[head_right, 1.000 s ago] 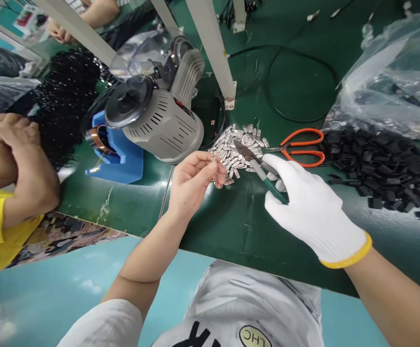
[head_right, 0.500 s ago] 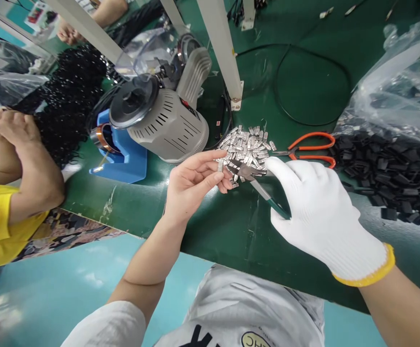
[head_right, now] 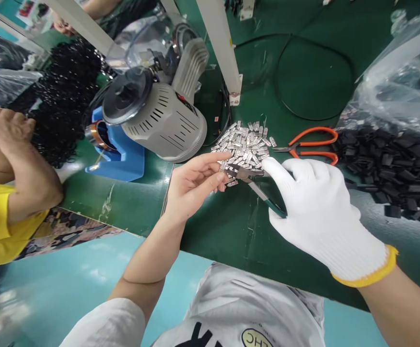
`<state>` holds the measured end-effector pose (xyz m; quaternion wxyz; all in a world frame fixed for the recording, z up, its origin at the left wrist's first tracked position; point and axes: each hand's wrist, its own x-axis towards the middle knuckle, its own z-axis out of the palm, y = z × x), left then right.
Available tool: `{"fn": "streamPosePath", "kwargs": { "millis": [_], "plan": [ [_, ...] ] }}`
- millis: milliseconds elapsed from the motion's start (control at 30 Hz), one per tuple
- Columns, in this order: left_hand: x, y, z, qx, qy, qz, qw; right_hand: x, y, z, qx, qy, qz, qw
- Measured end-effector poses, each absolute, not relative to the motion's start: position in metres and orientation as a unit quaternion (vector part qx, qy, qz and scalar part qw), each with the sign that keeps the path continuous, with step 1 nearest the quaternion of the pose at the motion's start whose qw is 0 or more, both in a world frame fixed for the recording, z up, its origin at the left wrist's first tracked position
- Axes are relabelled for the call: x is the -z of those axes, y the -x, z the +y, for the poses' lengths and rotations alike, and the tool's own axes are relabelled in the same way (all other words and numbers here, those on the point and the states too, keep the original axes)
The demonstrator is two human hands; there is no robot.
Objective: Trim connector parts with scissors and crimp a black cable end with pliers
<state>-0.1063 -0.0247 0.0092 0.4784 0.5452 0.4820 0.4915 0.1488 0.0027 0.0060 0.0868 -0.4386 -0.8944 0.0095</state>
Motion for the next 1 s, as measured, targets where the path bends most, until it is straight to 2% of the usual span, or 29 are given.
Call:
{"fn": "streamPosePath", "kwargs": {
  "millis": [233, 500, 733, 1000],
  "plan": [
    [-0.005, 0.104, -0.026, -0.445, -0.558, 0.492, 0.498, -0.008, -0.149, 0.001, -0.031, 0.451, -0.888, 0.08],
    [0.0, 0.093, -0.037, -0.359, -0.607, 0.498, 0.505, -0.035, -0.192, -0.025, -0.038, 0.45, -0.892, 0.007],
    [0.005, 0.097, -0.046, -0.287, -0.727, 0.562, 0.271, -0.019, -0.238, -0.046, -0.048, 0.529, -0.846, -0.051],
    [0.026, 0.056, -0.037, -0.198, -0.793, 0.552, 0.163, 0.005, -0.241, -0.057, -0.043, 0.539, -0.841, -0.021]
  ]
}}
